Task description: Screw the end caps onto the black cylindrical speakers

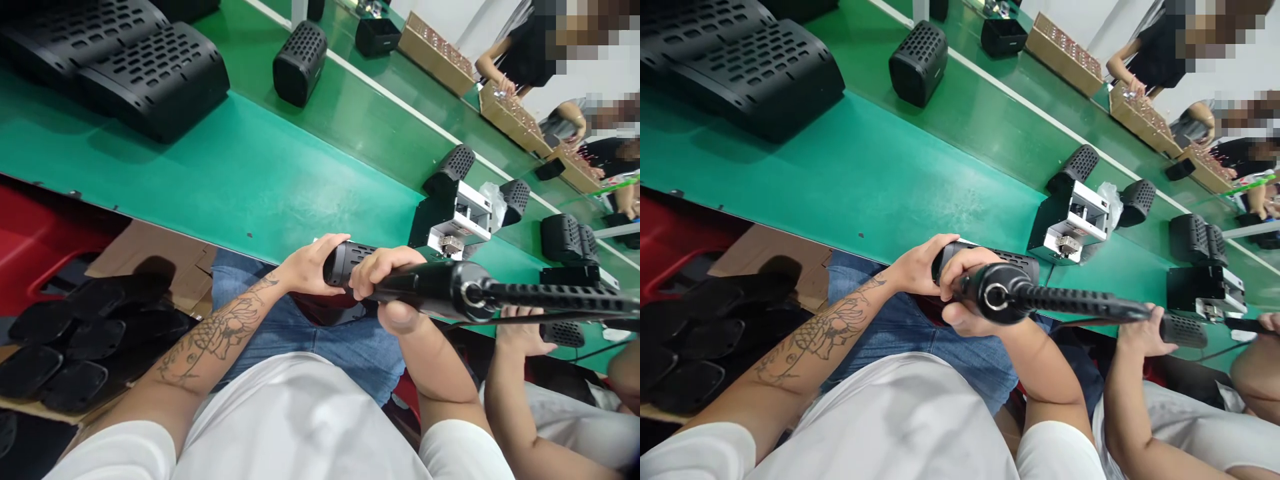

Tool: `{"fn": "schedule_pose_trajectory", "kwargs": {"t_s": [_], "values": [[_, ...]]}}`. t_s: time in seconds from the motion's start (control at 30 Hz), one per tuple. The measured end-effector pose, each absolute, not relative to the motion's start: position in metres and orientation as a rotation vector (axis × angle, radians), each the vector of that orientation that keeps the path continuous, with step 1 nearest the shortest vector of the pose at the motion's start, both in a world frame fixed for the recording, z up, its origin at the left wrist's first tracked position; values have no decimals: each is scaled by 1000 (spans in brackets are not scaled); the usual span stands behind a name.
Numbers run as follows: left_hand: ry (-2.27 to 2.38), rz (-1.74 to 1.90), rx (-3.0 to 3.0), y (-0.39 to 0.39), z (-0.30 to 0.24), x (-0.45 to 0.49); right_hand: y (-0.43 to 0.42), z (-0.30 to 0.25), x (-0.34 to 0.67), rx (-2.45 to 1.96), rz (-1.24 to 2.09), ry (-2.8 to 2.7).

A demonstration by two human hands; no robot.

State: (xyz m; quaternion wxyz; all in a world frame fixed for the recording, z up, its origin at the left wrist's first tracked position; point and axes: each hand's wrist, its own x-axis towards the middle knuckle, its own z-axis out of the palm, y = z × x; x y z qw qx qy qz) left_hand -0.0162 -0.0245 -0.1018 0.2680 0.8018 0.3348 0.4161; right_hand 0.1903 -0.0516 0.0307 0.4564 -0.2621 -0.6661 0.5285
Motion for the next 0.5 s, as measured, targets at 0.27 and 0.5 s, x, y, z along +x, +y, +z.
{"fn": "schedule_pose_trajectory", "kwargs": {"t_s": [0.27,0.5], "values": [[1342,1214,2313,-92,-110,0,-34,89,245,-581,839,-1368],[1259,985,2457,-197,-160,26,41,82,360,-992,87,-1034]]}}
